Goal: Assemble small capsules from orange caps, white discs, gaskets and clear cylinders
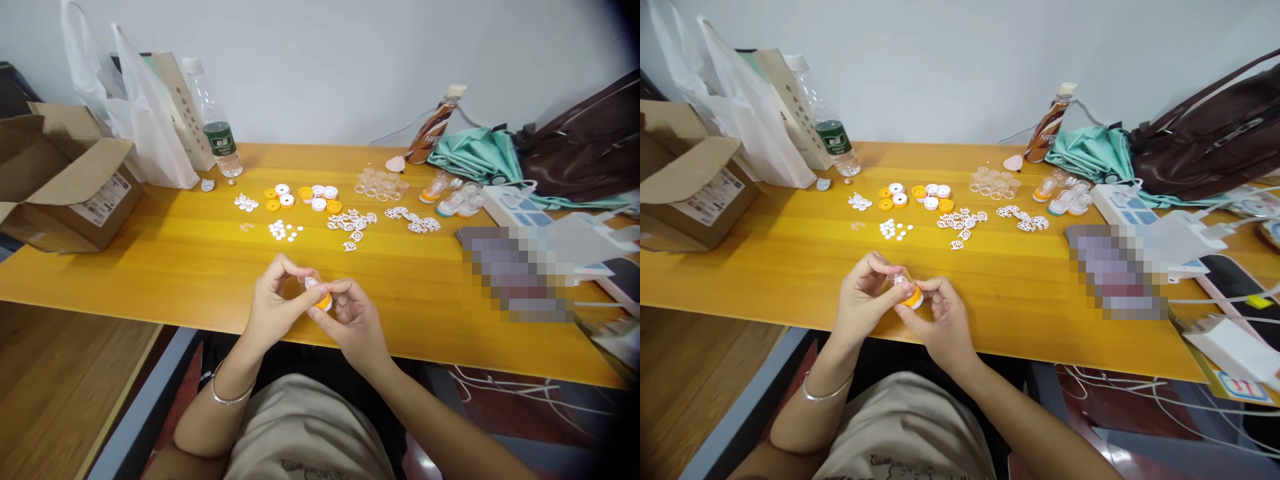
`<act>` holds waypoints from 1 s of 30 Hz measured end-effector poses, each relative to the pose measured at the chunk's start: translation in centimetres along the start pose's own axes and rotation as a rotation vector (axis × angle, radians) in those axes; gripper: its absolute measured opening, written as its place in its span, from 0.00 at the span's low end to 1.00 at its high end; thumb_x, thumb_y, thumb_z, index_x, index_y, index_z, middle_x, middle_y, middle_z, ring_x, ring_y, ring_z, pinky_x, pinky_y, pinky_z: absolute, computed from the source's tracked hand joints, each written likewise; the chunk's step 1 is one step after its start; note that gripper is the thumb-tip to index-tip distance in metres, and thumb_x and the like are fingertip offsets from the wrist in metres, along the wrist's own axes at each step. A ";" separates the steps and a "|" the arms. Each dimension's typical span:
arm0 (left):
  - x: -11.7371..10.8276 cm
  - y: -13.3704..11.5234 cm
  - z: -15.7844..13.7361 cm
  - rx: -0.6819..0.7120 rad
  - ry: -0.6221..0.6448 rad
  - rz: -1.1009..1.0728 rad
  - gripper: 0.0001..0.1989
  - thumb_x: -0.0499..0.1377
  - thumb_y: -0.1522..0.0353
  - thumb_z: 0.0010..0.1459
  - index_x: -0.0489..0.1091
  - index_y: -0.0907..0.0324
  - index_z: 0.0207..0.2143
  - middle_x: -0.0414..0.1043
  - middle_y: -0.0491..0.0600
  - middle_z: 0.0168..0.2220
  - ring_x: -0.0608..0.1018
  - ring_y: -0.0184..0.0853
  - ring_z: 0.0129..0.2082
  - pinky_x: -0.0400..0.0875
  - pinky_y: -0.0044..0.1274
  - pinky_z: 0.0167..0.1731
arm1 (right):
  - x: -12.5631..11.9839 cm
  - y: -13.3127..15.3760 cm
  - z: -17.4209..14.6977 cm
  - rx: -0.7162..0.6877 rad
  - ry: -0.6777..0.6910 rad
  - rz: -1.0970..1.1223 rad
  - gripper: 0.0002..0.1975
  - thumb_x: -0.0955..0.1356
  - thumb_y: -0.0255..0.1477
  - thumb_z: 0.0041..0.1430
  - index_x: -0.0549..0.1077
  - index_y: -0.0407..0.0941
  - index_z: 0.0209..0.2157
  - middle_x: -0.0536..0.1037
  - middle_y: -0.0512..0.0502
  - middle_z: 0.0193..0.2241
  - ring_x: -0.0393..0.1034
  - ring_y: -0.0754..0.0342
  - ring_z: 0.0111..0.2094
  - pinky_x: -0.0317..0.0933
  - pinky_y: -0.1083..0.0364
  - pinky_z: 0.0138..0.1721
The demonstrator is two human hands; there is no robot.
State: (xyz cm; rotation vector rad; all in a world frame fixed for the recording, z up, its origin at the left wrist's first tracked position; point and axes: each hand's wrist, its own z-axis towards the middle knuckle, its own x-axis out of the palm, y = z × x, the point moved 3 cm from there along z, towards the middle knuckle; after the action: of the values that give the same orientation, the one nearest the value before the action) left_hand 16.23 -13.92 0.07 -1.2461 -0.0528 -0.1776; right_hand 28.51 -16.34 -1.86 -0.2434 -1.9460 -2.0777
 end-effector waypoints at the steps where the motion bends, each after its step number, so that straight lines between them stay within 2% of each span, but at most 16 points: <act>1: 0.0 -0.1 0.0 0.000 0.011 -0.008 0.07 0.65 0.70 0.49 0.69 0.60 0.31 0.69 0.47 0.32 0.73 0.29 0.33 0.68 0.21 0.37 | 0.0 0.0 0.1 0.009 -0.005 0.006 0.14 0.73 0.26 0.44 0.64 0.47 0.30 0.75 0.50 0.33 0.71 0.55 0.37 0.63 0.52 0.44; 4: 0.2 -0.1 0.1 -0.083 0.115 -0.124 0.05 0.57 0.67 0.57 0.68 0.60 0.34 0.71 0.52 0.40 0.75 0.33 0.41 0.68 0.26 0.44 | -0.2 -0.1 0.2 0.020 -0.023 0.020 0.14 0.73 0.27 0.45 0.64 0.47 0.30 0.75 0.51 0.30 0.71 0.56 0.35 0.64 0.54 0.41; 7: 0.3 -0.1 0.1 -0.132 0.182 -0.189 0.05 0.58 0.68 0.57 0.67 0.60 0.35 0.73 0.53 0.40 0.76 0.35 0.42 0.69 0.29 0.43 | -0.2 0.0 0.1 0.008 -0.031 0.026 0.14 0.73 0.27 0.44 0.64 0.47 0.30 0.75 0.51 0.30 0.71 0.55 0.35 0.64 0.53 0.41; 9: 0.3 -0.1 0.0 -0.088 0.160 -0.149 0.05 0.60 0.69 0.54 0.67 0.60 0.34 0.73 0.51 0.37 0.76 0.34 0.40 0.70 0.27 0.42 | -0.2 0.0 0.0 -0.010 -0.035 0.012 0.14 0.73 0.27 0.44 0.64 0.47 0.30 0.75 0.51 0.30 0.71 0.55 0.35 0.65 0.53 0.40; 13: 0.3 -0.1 0.0 0.040 0.022 -0.040 0.09 0.65 0.72 0.47 0.66 0.60 0.28 0.70 0.44 0.28 0.75 0.29 0.33 0.69 0.23 0.41 | -0.1 0.1 -0.2 -0.050 -0.043 -0.021 0.15 0.73 0.27 0.43 0.64 0.47 0.30 0.75 0.49 0.34 0.71 0.53 0.40 0.64 0.51 0.45; 15: 0.3 -0.1 -0.1 0.064 0.004 -0.001 0.09 0.66 0.72 0.46 0.67 0.59 0.29 0.69 0.44 0.27 0.74 0.28 0.31 0.68 0.23 0.41 | -0.1 0.0 -0.1 -0.032 -0.031 -0.007 0.15 0.73 0.27 0.43 0.64 0.47 0.30 0.76 0.48 0.35 0.71 0.53 0.41 0.64 0.50 0.46; 17: 0.3 -0.2 0.0 0.024 0.065 -0.014 0.07 0.63 0.69 0.51 0.69 0.59 0.33 0.72 0.47 0.32 0.75 0.30 0.35 0.69 0.24 0.42 | -0.3 -0.1 0.1 0.003 -0.027 0.020 0.13 0.73 0.28 0.45 0.64 0.47 0.29 0.76 0.50 0.32 0.71 0.54 0.37 0.65 0.52 0.42; 19: 0.4 -0.1 0.0 -0.069 0.159 -0.109 0.07 0.58 0.67 0.56 0.68 0.59 0.38 0.72 0.52 0.41 0.75 0.33 0.41 0.68 0.28 0.45 | -0.5 -0.2 0.3 0.040 -0.018 0.050 0.11 0.72 0.29 0.46 0.66 0.47 0.28 0.76 0.52 0.29 0.70 0.57 0.32 0.66 0.55 0.38; 21: 0.4 0.0 0.0 -0.145 0.213 -0.216 0.08 0.57 0.67 0.58 0.67 0.59 0.40 0.71 0.54 0.45 0.75 0.36 0.44 0.68 0.31 0.46 | -0.6 -0.3 0.5 0.063 0.001 0.066 0.09 0.72 0.29 0.47 0.67 0.46 0.28 0.76 0.52 0.28 0.70 0.58 0.31 0.66 0.56 0.37; 23: 0.3 0.0 0.0 -0.145 0.197 -0.243 0.07 0.60 0.69 0.55 0.67 0.59 0.37 0.73 0.53 0.44 0.75 0.36 0.44 0.69 0.30 0.45 | -0.5 -0.2 0.4 0.060 0.011 0.068 0.10 0.72 0.28 0.46 0.68 0.46 0.29 0.76 0.52 0.29 0.70 0.58 0.31 0.65 0.56 0.38; 27: 0.1 0.0 0.1 -0.054 0.089 -0.128 0.07 0.63 0.72 0.50 0.68 0.60 0.33 0.74 0.49 0.35 0.76 0.30 0.37 0.70 0.22 0.39 | -0.3 0.0 0.2 0.028 -0.002 0.058 0.13 0.73 0.27 0.44 0.66 0.47 0.30 0.76 0.52 0.30 0.71 0.56 0.35 0.64 0.53 0.43; 30: 0.2 -0.1 0.1 -0.027 0.068 -0.091 0.08 0.64 0.72 0.49 0.68 0.60 0.32 0.72 0.47 0.32 0.75 0.29 0.34 0.70 0.21 0.38 | -0.2 0.0 0.1 -0.006 -0.029 0.041 0.14 0.73 0.26 0.44 0.66 0.47 0.31 0.75 0.50 0.33 0.71 0.54 0.39 0.64 0.52 0.45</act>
State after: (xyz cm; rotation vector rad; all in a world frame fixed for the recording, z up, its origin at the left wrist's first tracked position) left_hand 16.44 -13.88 0.24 -1.2645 -0.0487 -0.2998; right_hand 28.71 -16.25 -1.93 -0.3140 -1.9353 -2.0651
